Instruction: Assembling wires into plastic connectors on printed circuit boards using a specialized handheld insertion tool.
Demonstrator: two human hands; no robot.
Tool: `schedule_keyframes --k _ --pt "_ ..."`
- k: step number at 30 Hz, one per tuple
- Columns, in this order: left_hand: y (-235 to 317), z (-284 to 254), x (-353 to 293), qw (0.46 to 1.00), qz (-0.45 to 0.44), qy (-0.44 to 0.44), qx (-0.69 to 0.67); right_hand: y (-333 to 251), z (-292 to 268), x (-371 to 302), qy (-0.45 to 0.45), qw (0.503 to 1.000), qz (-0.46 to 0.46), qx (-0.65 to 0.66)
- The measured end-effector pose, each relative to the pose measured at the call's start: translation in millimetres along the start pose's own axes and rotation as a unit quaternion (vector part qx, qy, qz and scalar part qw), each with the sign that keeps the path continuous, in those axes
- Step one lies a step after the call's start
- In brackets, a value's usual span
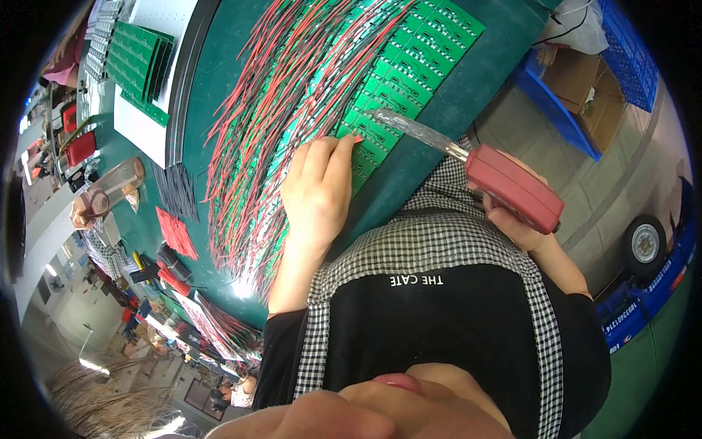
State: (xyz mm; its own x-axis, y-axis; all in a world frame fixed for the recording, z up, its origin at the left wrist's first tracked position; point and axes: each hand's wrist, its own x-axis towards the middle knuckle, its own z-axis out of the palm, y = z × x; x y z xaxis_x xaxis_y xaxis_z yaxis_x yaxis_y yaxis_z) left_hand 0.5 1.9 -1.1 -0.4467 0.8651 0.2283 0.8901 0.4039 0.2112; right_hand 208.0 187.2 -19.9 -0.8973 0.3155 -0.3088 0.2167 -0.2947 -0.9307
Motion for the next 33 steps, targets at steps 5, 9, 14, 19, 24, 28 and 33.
schedule_keyframes --k 5,9,14,19,24,28,33 --pt "11 -6 8 0.998 -0.037 0.048 -0.029 -3 -1 1 0.008 1.000 -0.006 0.003" --pt "6 11 12 0.998 -0.017 0.049 -0.036 -1 -2 3 0.016 1.000 -0.012 -0.014" --pt "4 13 11 0.999 -0.023 0.032 -0.027 -9 1 10 -0.002 1.000 -0.010 -0.003" --pt "3 11 13 0.999 -0.029 0.020 -0.033 -9 -5 11 -0.033 0.997 -0.027 -0.061" --pt "4 11 12 0.999 -0.033 0.017 -0.032 -10 -12 15 -0.057 0.944 -0.165 -0.279" --pt "4 13 11 0.999 -0.028 0.023 -0.026 -12 -8 17 -0.044 0.947 -0.150 -0.282" --pt "4 11 10 0.999 -0.032 0.009 -0.020 -16 -9 20 -0.065 0.938 -0.178 -0.291"
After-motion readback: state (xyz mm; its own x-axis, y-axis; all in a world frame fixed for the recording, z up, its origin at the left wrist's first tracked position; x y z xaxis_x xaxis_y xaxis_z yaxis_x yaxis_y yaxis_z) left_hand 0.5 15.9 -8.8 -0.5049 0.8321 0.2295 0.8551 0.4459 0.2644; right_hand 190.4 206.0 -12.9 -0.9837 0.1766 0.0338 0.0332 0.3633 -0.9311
